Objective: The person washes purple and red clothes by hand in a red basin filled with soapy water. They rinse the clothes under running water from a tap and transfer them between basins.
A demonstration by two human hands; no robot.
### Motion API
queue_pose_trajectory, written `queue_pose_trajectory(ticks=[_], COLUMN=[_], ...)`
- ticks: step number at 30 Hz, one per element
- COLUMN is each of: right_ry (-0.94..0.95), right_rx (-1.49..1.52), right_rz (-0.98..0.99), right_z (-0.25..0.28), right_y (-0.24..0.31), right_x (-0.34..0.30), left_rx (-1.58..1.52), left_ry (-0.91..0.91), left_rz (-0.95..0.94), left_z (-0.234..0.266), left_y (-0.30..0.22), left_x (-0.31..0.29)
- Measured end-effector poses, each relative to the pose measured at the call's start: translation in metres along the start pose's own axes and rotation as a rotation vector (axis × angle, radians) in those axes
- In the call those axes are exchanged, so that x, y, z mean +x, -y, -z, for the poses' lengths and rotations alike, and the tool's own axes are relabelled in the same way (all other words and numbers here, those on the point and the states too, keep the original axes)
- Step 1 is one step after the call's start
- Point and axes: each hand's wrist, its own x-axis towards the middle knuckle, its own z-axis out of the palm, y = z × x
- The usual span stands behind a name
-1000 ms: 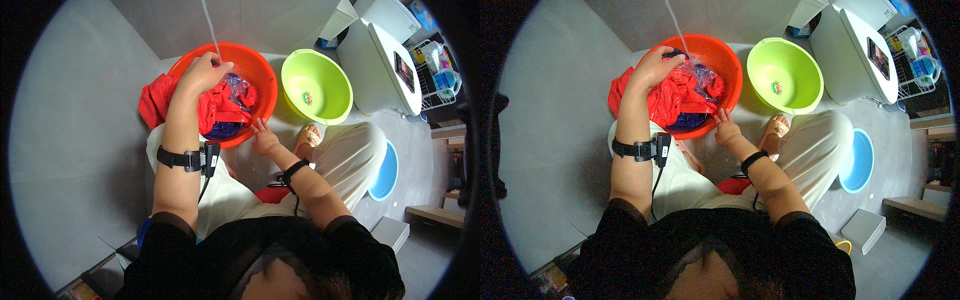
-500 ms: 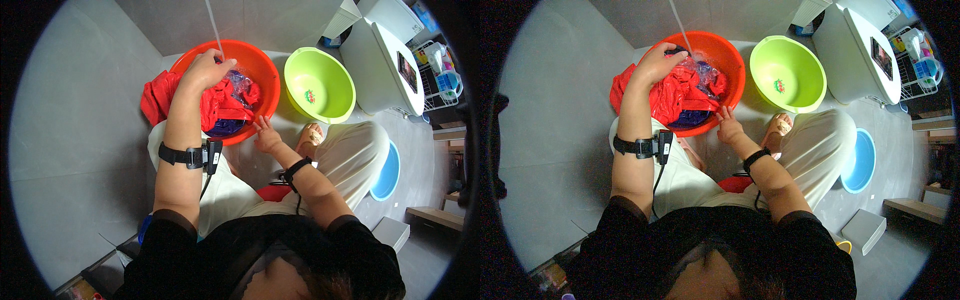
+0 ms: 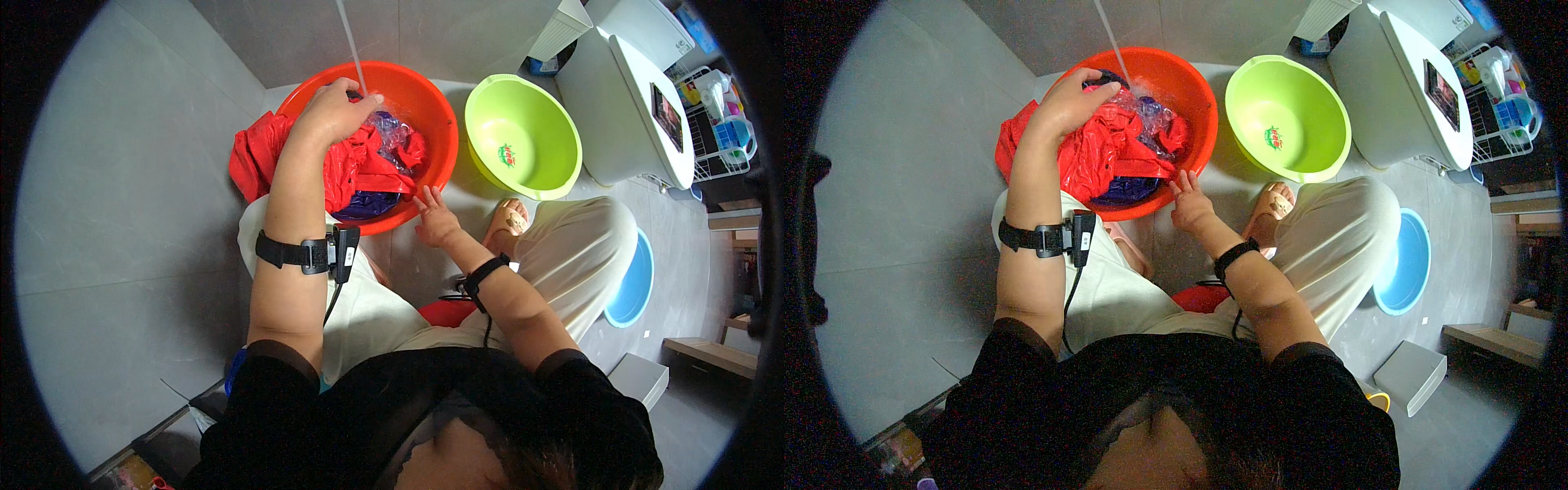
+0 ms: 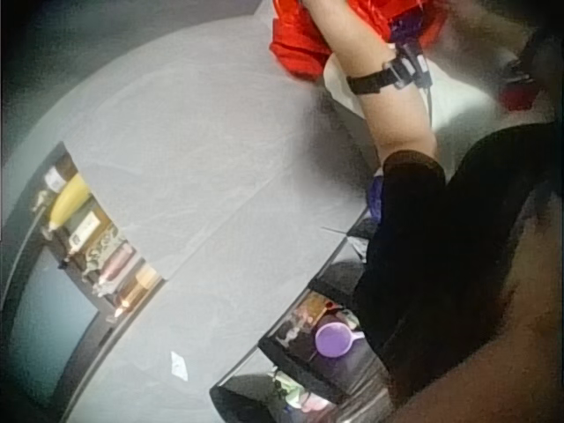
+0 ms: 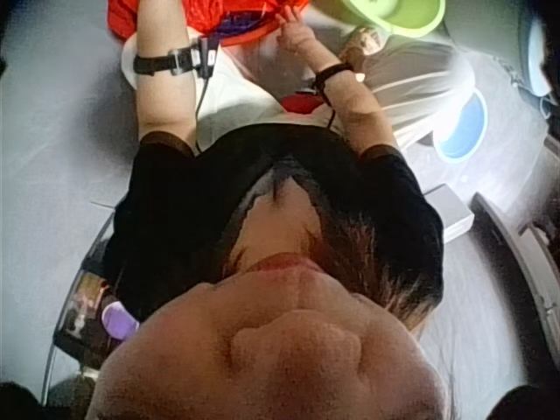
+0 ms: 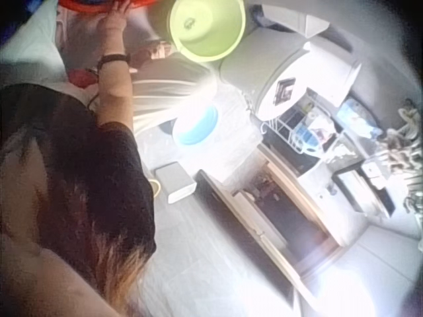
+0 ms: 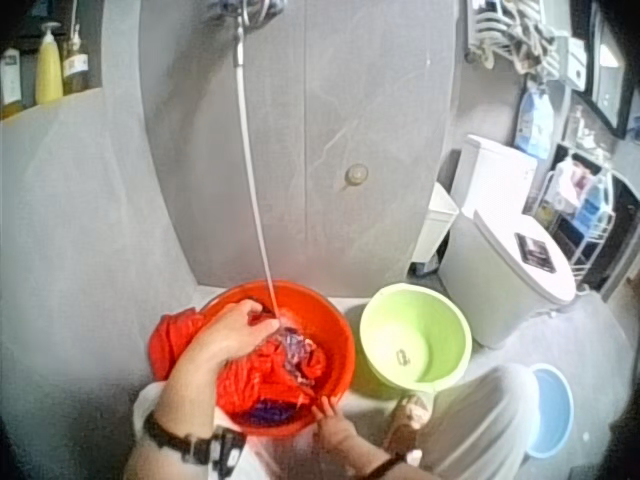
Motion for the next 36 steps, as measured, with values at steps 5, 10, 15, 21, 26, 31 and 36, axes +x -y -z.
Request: queue_pose_trajectory(ticks=[5,10,15,21,26,31,36], right_ry=[-0.002,-0.035,-0.063,-0.029,0.013,0.069,0.094], right_rx=[-0.121,0.080,0.053,0.093,0.180,0.158,0.175], right_rz=[0.087,0.005,-0.009,-0.020,-0.086,-0.084,-0.066], right_z=[-0.003,-0.009,-0.017,-0.007,0.017,0.027,0.024], right_y=[-0.001,-0.003,0.001,0.011,0.021,0.025,0.023], right_x=[0.004,0.006,0.009,0.004,-0.011,-0.014,-0.009], left_rx=[-0.005,-0.003,0.000,0.025,0.064,0.104,0.165], left_ry=[0.012,-0.016,0.013,0.037,0.086,0.125,0.167], left_rz=[-0.021,-0.046,-0.024,-0.004,0.037,0.057,0.136], left_z=[0.000,-0.001,0.001,0.000,-0.004,-0.009,-0.017], left_y=[0.001,-0.002,-0.007,-0.014,-0.024,-0.031,-0.035], left_x=[0.003,0.001,-0.003,-0.006,-0.005,0.000,0.013])
